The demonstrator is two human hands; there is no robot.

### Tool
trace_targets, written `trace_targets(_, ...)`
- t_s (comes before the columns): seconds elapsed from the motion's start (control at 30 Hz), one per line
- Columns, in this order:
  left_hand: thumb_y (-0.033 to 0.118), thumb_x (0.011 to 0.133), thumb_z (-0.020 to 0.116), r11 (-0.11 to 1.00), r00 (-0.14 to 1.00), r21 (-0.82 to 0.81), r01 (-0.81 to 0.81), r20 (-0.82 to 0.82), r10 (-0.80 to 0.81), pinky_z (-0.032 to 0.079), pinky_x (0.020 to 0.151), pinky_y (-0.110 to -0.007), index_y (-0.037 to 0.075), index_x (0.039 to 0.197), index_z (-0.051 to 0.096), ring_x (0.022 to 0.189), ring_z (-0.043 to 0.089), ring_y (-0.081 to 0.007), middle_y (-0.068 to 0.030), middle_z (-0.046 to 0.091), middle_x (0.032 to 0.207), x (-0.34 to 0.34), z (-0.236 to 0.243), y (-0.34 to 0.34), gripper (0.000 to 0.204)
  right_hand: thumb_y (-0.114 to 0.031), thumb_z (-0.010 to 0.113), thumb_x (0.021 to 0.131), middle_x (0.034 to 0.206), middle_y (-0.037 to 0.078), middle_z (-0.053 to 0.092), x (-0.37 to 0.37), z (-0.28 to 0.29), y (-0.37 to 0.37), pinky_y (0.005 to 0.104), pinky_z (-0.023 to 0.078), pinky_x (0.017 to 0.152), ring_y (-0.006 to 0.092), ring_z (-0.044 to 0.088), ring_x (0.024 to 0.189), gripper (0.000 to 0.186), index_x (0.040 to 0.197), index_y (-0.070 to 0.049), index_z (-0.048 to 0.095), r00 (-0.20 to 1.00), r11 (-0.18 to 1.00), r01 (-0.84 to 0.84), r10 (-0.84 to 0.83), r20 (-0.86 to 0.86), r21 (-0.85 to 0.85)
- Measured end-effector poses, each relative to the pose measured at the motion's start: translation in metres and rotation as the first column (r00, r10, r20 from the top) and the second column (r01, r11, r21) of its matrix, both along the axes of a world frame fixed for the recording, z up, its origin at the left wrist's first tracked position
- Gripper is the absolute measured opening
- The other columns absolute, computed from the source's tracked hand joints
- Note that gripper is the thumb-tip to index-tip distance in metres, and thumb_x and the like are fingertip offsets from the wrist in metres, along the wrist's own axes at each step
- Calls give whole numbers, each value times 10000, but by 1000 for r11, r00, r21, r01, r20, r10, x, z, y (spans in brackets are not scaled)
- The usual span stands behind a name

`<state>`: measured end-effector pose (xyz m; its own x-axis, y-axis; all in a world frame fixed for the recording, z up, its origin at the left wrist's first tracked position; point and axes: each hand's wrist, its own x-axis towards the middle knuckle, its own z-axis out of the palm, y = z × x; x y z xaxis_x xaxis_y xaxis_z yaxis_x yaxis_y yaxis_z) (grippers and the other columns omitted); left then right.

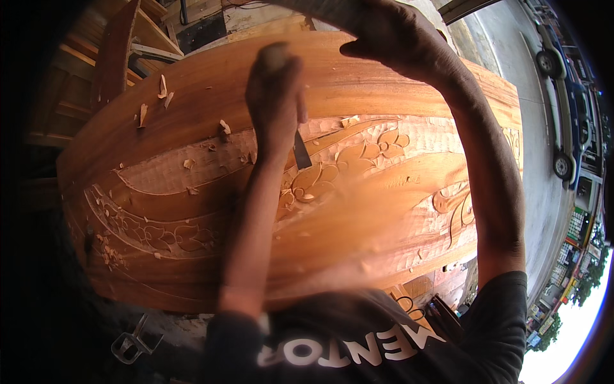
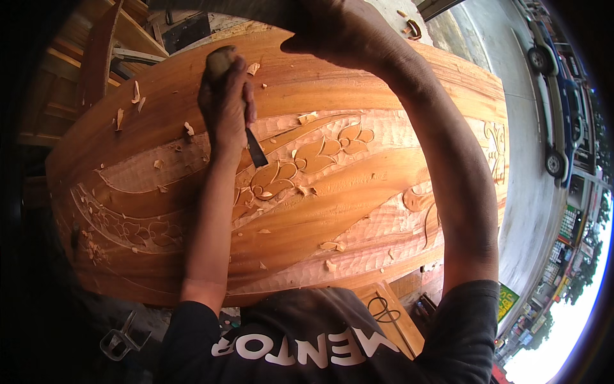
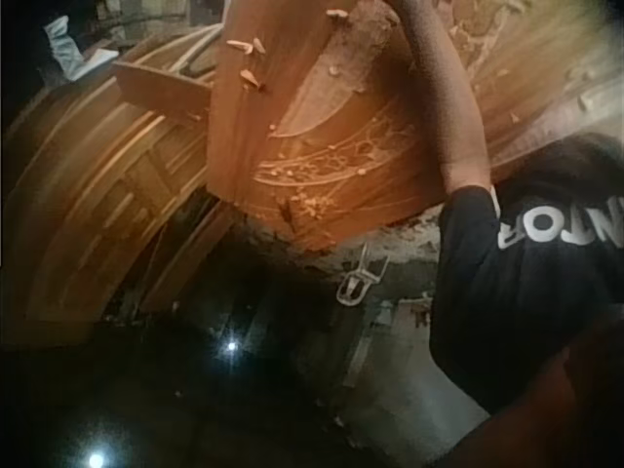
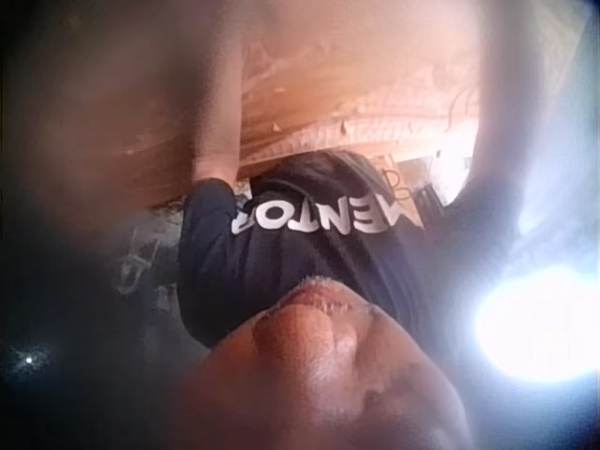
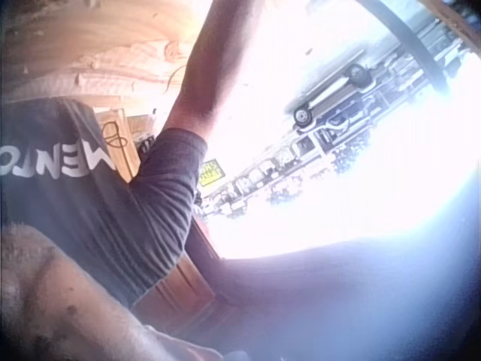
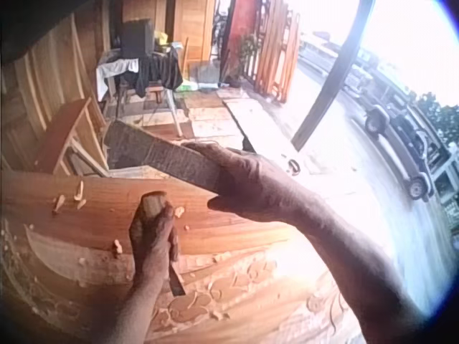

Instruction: The person carves a decorative floral pattern into a wooden panel using a chisel and a wooden mallet.

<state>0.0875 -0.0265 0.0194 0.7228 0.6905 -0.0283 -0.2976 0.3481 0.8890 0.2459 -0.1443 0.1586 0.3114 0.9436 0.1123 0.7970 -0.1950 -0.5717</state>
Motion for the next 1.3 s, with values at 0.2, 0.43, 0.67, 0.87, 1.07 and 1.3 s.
trace_targets(0.2,290,1014,743,996,998,61,66,-15,-65,319,342,-230,102,1101,621,361,406,-63,0,549,640,13,-15,-4,240,-68,826,844,1149,176,723,19,-27,-8,422,561,886,291,708,1054,839,1586,-137,441,957,961,184,-223,188,206)
trace_targets(0.43,270,1000,758,996,997,44,72,1,-73,325,346,-234,99,1152,629,387,417,-59,4,552,662,8,-19,-8,263,-180,880,783,1079,166,753,39,-59,-21,433,622,851,313,762,954,835,1534,-149,516,935,989,-141,121,332,36)
trace_targets(0.67,248,1002,753,1000,998,19,18,-55,-16,327,347,-236,95,1213,602,390,416,-67,1,538,669,-6,-16,-2,302,-169,836,789,1200,163,748,26,-52,5,437,609,920,342,745,1071,845,1555,-250,489,945,981,-83,133,300,-174)
trace_targets(0.87,254,1001,745,1000,1000,5,-26,-9,26,306,332,-238,93,1255,587,397,408,-64,-7,538,678,-2,-12,-6,340,-196,855,798,1209,131,752,12,-56,12,464,594,938,354,736,1093,786,1509,-248,525,975,984,143,-121,185,-109)
trace_targets(1.07,279,1010,739,984,985,-89,-155,-95,147,279,326,-218,111,1113,631,395,391,-53,0,541,668,-35,11,7,225,-102,866,774,1229,178,724,-5,-42,18,452,572,979,348,720,1091,844,1539,-117,509,992,998,35,-41,121,53)
trace_targets(1.3,206,1009,738,981,982,35,-189,20,189,291,335,-221,85,1177,622,382,399,-55,10,539,662,-18,-16,10,237,-101,871,829,1109,186,736,-11,-33,31,426,563,854,305,730,985,878,1587,-116,429,976,972,215,-212,-42,94)
